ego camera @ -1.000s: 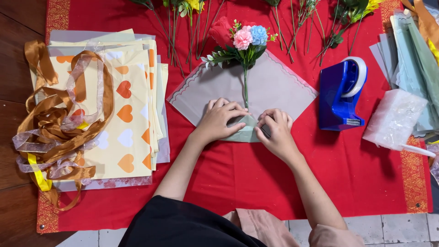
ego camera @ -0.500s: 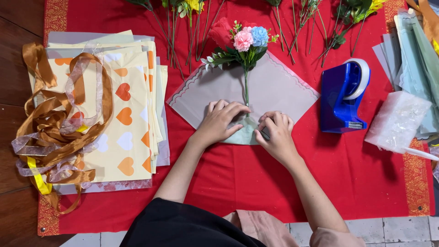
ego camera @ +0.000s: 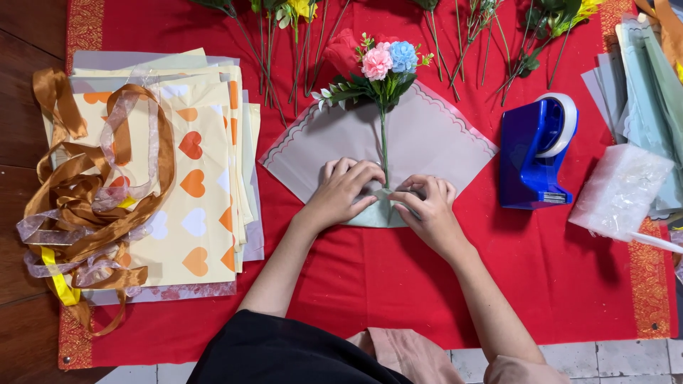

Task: The person arranges artificial flowers into a small bouquet, securing the stems with tape. They then wrap the bouquet in a sheet of light green paper, folding and taping it around the stems.

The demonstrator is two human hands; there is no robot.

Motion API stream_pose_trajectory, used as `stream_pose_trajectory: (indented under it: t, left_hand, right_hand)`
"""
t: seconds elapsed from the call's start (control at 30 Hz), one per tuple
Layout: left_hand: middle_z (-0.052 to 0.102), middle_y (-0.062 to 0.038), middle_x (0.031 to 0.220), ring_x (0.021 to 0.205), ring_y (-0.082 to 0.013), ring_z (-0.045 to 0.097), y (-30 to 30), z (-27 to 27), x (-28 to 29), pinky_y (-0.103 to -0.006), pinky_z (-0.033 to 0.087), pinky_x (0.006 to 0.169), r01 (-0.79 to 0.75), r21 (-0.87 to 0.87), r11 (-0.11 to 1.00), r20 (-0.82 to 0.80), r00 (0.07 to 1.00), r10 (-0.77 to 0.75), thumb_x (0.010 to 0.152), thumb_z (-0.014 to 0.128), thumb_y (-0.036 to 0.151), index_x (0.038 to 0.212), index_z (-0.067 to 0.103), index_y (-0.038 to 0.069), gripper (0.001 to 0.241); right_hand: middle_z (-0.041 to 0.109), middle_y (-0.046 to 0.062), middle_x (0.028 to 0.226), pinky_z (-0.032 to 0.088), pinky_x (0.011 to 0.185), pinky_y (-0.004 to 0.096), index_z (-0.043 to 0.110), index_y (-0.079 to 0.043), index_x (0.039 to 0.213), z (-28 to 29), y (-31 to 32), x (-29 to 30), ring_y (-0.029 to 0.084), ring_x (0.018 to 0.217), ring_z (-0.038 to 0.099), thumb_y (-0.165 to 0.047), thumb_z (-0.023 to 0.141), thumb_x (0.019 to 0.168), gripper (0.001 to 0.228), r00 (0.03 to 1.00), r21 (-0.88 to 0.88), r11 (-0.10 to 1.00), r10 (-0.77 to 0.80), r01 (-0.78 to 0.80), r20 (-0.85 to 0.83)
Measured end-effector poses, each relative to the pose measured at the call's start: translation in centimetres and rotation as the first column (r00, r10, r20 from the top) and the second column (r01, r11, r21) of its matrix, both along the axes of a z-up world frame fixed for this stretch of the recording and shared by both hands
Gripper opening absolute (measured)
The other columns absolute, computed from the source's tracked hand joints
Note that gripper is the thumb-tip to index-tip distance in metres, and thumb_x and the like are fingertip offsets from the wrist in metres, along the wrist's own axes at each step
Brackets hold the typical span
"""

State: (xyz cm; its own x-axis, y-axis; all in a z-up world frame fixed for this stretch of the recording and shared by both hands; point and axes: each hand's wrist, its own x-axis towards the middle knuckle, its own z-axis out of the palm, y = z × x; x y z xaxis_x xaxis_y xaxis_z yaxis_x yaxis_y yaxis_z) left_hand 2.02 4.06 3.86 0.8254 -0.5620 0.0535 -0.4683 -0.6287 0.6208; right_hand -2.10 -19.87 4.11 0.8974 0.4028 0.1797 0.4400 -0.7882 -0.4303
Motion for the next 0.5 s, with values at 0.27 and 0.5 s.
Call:
stream_pose_trajectory:
  t: [0.27, 0.5]
  left_hand:
    - [0.056, 0.005, 0.13, 0.116, -0.0228, 0.047, 0.0, 1.3, -0.2, -0.0455, 0.029, 0.104, 0.014, -0.008, 1.0, 0.025, 1.0, -0.014, 0.093, 0.068, 0.029, 0.131, 0.056, 0.027, 0.04]
    - [0.054, 0.009, 0.13, 0.117, -0.0212, 0.047, 0.0, 0.6, -0.1, -0.0439, 0.03, 0.103, 0.008, -0.004, 1.0, 0.057, 0.998, -0.008, 0.092, 0.067, 0.033, 0.125, 0.06, 0.031, 0.034]
  right_hand:
    - [0.049, -0.001, 0.124, 0.031, 0.104, 0.045, 0.064, -0.031, 0.128, -0.1, -0.4, 0.1, 0.019, 0.114, 0.05, -0.026, 0.071, 0.093, 0.037, 1.0, -0.004, 1.0, -0.013, 0.013, -0.018]
    - [0.05, 0.0, 0.123, 0.031, 0.104, 0.045, 0.065, -0.032, 0.129, -0.2, -0.3, 0.2, 0.019, 0.114, 0.049, -0.024, 0.072, 0.091, 0.039, 1.0, 0.004, 1.0, -0.017, 0.017, -0.022]
